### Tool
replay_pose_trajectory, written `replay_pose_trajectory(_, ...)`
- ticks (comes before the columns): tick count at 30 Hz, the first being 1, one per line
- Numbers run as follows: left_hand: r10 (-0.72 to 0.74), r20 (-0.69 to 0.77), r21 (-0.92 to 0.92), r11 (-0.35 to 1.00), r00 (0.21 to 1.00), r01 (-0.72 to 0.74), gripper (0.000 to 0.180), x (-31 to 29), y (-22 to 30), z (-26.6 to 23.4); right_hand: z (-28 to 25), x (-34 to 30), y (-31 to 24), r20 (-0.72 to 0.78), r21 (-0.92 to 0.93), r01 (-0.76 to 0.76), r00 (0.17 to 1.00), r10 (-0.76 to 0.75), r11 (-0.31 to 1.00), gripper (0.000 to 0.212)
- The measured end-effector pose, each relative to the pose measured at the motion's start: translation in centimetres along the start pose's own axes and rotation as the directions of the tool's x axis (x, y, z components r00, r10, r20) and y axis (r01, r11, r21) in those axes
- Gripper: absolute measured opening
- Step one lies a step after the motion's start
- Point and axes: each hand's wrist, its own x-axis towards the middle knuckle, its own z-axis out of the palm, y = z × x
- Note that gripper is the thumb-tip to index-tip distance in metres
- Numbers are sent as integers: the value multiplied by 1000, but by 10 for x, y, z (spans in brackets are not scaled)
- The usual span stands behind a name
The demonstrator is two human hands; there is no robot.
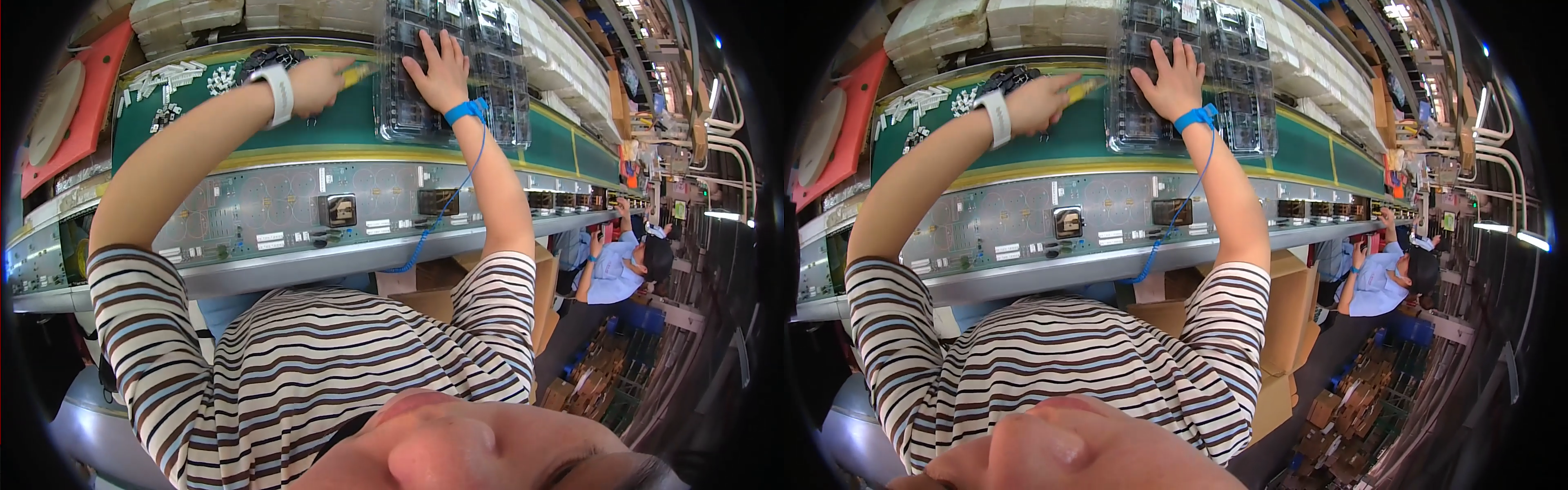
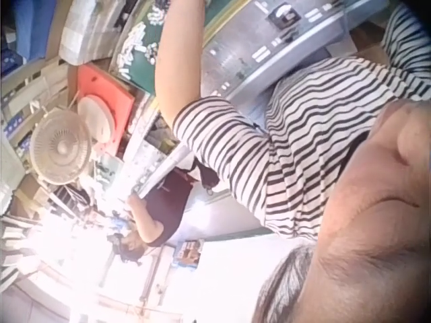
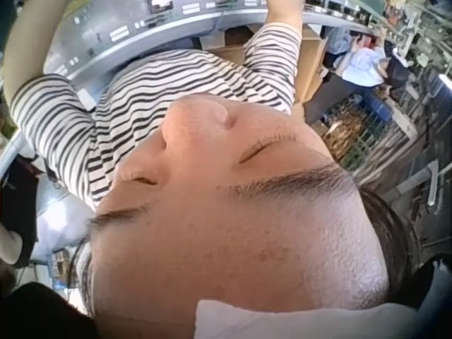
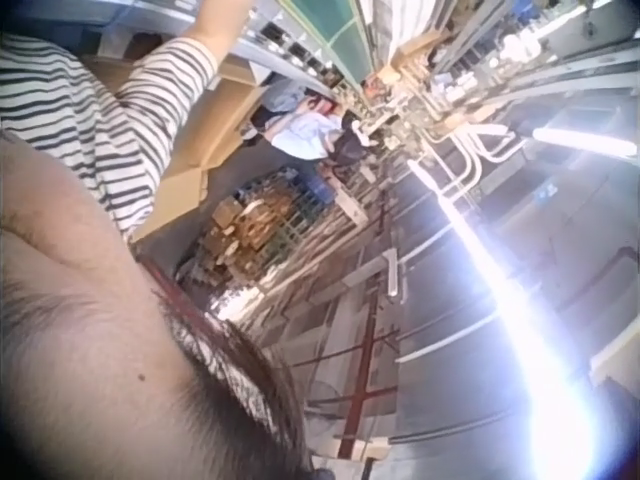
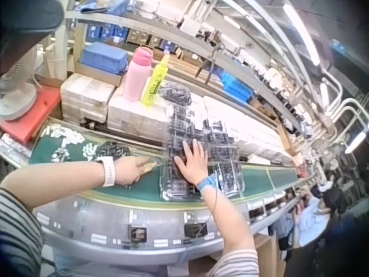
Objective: The person assembles electronic components by hand, inserting small parts into a circuit board or plastic casing on a conveyor belt while wearing an anti-static wrist strap.
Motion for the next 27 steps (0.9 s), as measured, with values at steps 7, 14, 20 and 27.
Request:
replay_pose_trajectory(7, -56, 18, -257, 965, 998, 59, 48, -18, -23, 49, 4, 2, 0, -12, -23, 41, 999, -41, 999, 66)
replay_pose_trajectory(14, -56, -97, -412, 911, 994, 11, 47, -2, -20, 54, 5, 2, -3, 15, -16, 22, 1000, -22, 1000, 66)
replay_pose_trajectory(20, -79, -39, -402, 914, 996, 57, 47, -11, -17, 49, 2, 4, -6, 37, -25, 6, 999, -6, 1000, 67)
replay_pose_trajectory(27, -64, -6, -314, 948, 998, 59, 46, -15, -21, 47, 3, 3, -6, 40, -11, 3, 999, -3, 1000, 66)
